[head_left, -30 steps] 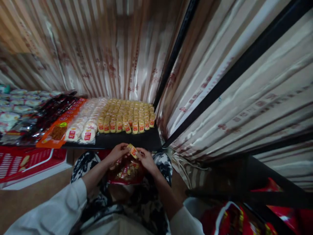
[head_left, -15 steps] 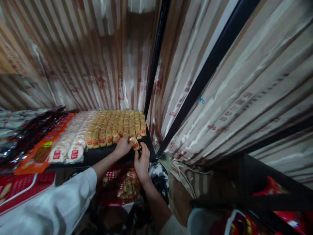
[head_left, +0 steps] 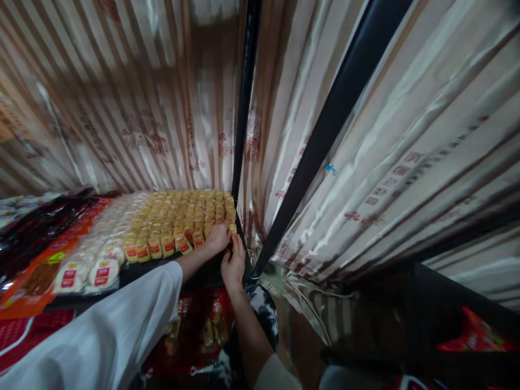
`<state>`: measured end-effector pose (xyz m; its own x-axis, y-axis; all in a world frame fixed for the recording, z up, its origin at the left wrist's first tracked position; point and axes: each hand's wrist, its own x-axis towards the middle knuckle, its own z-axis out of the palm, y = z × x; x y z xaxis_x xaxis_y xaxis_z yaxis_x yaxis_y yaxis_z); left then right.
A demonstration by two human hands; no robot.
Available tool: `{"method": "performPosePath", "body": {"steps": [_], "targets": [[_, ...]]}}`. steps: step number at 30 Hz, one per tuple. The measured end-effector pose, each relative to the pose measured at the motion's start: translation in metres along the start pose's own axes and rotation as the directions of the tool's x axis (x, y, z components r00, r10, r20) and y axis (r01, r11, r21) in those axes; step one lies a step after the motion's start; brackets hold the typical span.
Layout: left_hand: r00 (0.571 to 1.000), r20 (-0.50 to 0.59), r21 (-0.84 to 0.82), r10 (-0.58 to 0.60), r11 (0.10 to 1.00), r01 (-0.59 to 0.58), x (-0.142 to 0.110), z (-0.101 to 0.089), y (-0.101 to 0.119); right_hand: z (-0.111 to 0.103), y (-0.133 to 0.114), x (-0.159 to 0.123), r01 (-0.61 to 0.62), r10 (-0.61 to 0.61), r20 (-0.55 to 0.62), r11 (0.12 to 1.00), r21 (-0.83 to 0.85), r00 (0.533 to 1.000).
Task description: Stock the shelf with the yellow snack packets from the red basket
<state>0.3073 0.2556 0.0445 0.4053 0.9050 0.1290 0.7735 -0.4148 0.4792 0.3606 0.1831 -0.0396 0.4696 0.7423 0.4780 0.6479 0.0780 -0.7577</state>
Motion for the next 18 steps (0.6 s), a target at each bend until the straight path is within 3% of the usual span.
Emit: {"method": "performPosePath", "body": {"steps": [11, 18], "targets": [[0.999, -0.033, 0.106, 0.008, 0.994, -0.005, 0.013, 0.011, -0.003, 0.001, 0.004, 0.005, 0.018, -0.003, 0.095, 0.987, -0.158, 0.995], [0.997, -0.067, 0.097, 0.027, 0.995, -0.02, 0.011, 0.012, -0.005, -0.001, 0.008, 0.018, 0.067, -0.059, 0.06, 0.987, -0.144, 0.996]]}}
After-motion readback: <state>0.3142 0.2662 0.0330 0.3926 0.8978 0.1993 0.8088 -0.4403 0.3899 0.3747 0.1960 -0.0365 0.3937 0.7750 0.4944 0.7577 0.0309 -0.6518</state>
